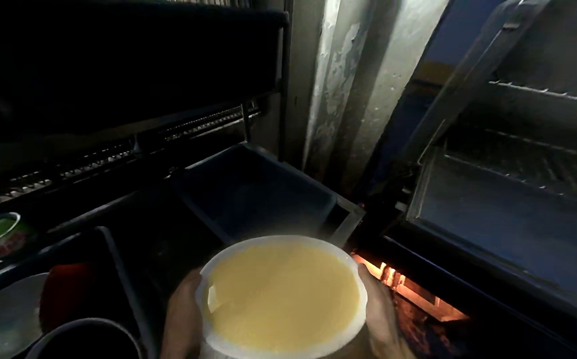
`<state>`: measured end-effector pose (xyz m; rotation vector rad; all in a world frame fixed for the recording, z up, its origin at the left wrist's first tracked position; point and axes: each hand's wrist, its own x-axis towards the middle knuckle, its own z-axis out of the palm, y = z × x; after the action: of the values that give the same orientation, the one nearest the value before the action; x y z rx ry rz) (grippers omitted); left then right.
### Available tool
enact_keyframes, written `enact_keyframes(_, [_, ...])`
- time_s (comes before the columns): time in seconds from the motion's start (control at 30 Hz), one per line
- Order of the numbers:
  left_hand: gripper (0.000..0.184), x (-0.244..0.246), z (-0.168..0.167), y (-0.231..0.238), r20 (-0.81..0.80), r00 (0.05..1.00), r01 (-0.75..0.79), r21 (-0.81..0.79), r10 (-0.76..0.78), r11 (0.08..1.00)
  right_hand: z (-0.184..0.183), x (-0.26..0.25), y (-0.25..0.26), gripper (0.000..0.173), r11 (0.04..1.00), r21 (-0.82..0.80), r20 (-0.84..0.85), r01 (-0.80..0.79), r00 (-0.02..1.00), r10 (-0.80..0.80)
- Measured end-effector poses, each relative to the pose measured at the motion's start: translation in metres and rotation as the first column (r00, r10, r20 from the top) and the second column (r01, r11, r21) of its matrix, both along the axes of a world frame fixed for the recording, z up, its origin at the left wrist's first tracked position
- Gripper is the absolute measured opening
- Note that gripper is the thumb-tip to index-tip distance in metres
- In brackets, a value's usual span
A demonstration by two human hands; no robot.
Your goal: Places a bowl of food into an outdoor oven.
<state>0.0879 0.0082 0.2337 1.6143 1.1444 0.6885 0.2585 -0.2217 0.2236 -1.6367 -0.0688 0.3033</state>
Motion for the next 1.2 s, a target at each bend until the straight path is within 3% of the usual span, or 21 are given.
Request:
enact_keyframes(0.13, [0.042,0.01,0.034,-0.006,-0.043,0.998,0.046,0.013,-0.045,0.999,0.031,0.002,-0.005,0.047,0.999,-0.005,-0.011,0.049,0.999,-0.049])
enact_keyframes(0.47, [0.045,0.037,0.069,-0.012,0.079,0.984,0.152,0.096,-0.159,0.984,0.075,0.011,-0.032,0.044,0.992,-0.013,0.03,0.124,0.992,-0.124])
enact_keyframes(0.7, [0.039,0.069,0.099,-0.026,0.044,0.97,0.233,0.095,-0.238,0.968,0.099,0.027,-0.057,0.047,0.98,0.01,0.048,0.199,0.979,-0.199])
enact_keyframes(0.87, [0.034,0.097,0.111,-0.036,-0.062,0.936,0.352,0.195,-0.346,0.916,0.119,0.034,-0.08,0.043,0.965,0.012,0.025,0.263,0.964,-0.263])
enact_keyframes(1.1, [0.042,0.148,0.121,-0.065,0.119,0.913,0.388,0.047,-0.391,0.92,0.132,0.05,-0.12,0.043,0.937,0.003,0.036,0.348,0.937,-0.348])
enact_keyframes(1.2, [0.044,0.17,0.127,-0.079,0.126,0.889,0.442,0.02,-0.441,0.897,0.133,0.058,-0.137,0.043,0.921,0.015,0.082,0.388,0.918,-0.388])
